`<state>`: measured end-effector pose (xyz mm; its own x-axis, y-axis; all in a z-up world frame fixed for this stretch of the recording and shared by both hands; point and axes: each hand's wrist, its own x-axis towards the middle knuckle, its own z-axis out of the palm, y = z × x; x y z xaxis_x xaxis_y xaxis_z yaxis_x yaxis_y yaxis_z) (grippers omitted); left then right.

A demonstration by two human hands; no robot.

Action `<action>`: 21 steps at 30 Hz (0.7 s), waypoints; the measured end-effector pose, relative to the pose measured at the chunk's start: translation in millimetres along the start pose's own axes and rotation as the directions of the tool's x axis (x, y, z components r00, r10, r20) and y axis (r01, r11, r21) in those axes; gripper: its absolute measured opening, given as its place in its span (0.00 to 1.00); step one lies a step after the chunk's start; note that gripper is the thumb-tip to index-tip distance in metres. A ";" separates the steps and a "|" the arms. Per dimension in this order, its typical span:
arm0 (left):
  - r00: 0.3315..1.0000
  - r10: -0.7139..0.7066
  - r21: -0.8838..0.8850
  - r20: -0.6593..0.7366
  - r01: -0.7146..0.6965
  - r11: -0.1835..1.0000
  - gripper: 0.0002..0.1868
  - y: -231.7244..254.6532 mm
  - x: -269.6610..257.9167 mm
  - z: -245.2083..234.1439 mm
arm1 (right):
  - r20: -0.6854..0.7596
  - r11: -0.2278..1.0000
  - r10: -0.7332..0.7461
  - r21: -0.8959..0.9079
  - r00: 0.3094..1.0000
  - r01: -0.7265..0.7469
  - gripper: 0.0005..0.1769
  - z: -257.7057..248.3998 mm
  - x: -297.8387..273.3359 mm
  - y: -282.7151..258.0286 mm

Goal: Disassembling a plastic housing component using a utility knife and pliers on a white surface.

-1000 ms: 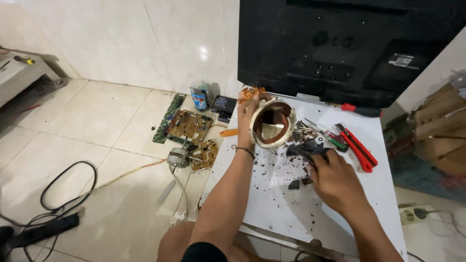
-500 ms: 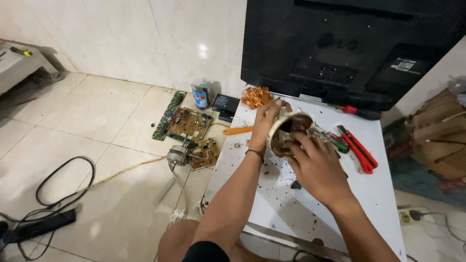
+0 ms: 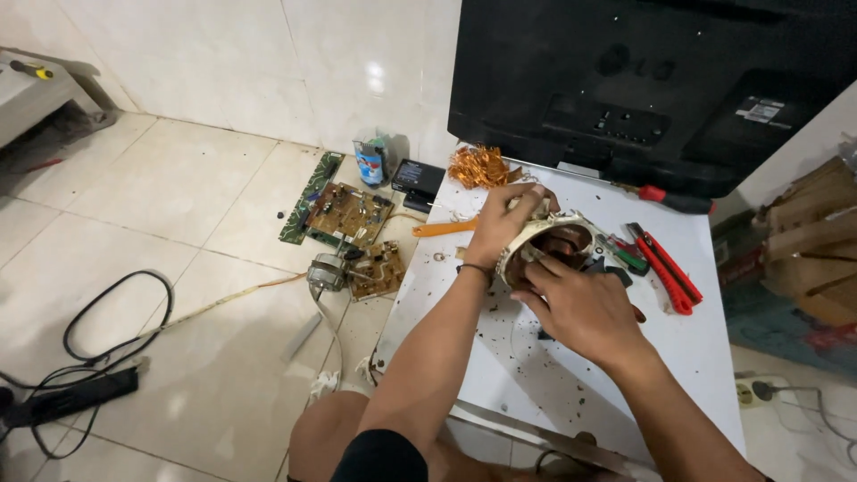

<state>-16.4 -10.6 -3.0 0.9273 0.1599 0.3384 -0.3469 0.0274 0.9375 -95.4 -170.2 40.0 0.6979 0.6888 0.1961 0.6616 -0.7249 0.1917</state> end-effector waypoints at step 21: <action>0.982 0.174 -0.093 -0.079 -0.181 0.979 0.21 -0.8 -0.3 10.3 | -0.478 0.879 0.354 0.463 0.804 -0.112 0.34 -23.3 -23.2 -23.0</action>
<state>-15.0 -20.9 -3.1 0.8388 0.2402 0.4886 -0.5204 0.0900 0.8492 -133.2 -169.4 53.5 0.6642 0.2985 0.6854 0.6304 -0.7165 -0.2989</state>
